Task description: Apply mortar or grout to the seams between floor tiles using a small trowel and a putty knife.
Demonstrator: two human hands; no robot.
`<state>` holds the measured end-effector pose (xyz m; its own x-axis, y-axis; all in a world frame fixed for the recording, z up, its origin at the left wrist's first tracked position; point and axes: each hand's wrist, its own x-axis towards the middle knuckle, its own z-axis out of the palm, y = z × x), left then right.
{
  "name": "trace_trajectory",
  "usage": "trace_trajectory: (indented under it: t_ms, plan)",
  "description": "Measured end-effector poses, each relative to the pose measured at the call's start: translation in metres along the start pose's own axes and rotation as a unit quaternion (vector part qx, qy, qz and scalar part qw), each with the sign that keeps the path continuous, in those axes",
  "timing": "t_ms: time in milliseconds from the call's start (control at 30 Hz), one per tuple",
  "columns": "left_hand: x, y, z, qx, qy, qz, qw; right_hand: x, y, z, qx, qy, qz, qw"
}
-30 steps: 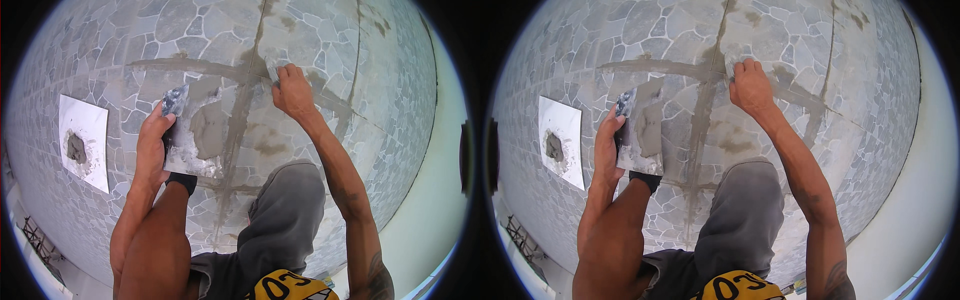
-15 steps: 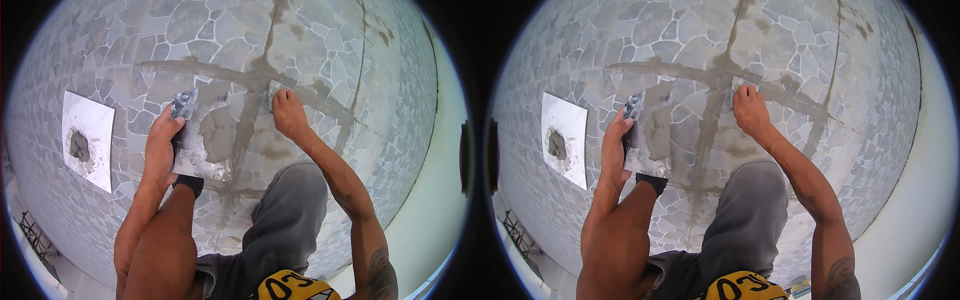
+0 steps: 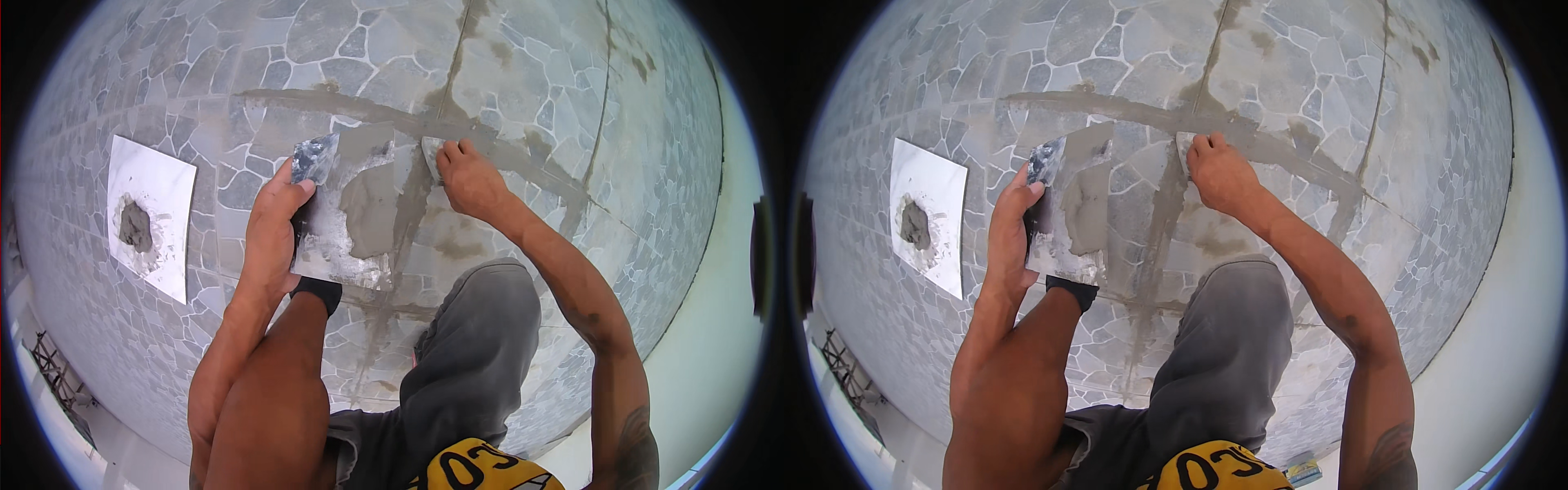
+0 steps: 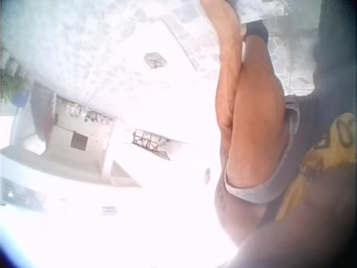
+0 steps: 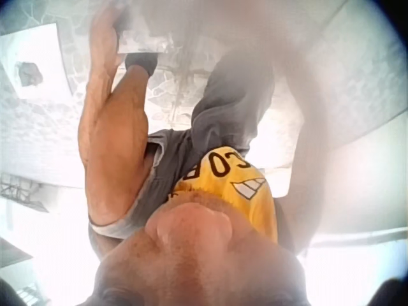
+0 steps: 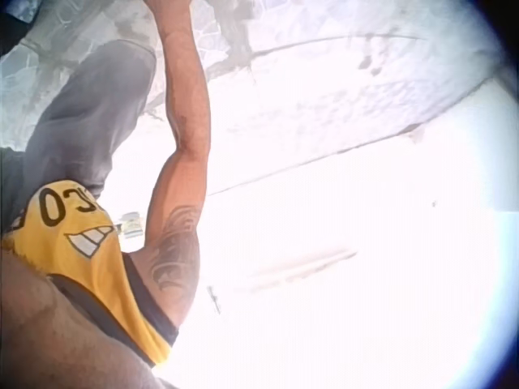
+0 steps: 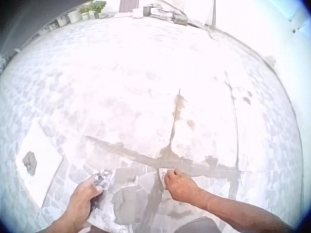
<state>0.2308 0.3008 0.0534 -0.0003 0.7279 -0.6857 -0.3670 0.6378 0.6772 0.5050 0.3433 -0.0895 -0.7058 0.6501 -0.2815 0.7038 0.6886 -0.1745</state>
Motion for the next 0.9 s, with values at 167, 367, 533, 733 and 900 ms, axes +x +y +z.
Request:
trace_trajectory:
  t_ms: [167,367,533,733,900]
  plan:
    - [0.003,0.000,0.007,-0.034,-0.017,-0.007,0.999,0.005,0.020,-0.012,0.002,0.100,0.066,0.993]
    - [0.004,0.001,-0.001,-0.018,-0.027,0.004,0.999,0.011,-0.014,-0.004,-0.035,0.021,-0.024,0.999]
    - [0.007,-0.001,0.003,-0.034,-0.044,0.000,0.998,0.030,0.019,-0.027,-0.030,0.077,0.099,0.992]
    - [0.002,-0.002,-0.001,-0.037,-0.031,0.002,0.999,0.020,-0.018,-0.013,0.034,-0.052,0.051,0.997]
    - [0.002,-0.003,-0.004,-0.024,-0.023,0.019,0.999,0.017,0.023,-0.043,0.077,0.052,0.111,0.989]
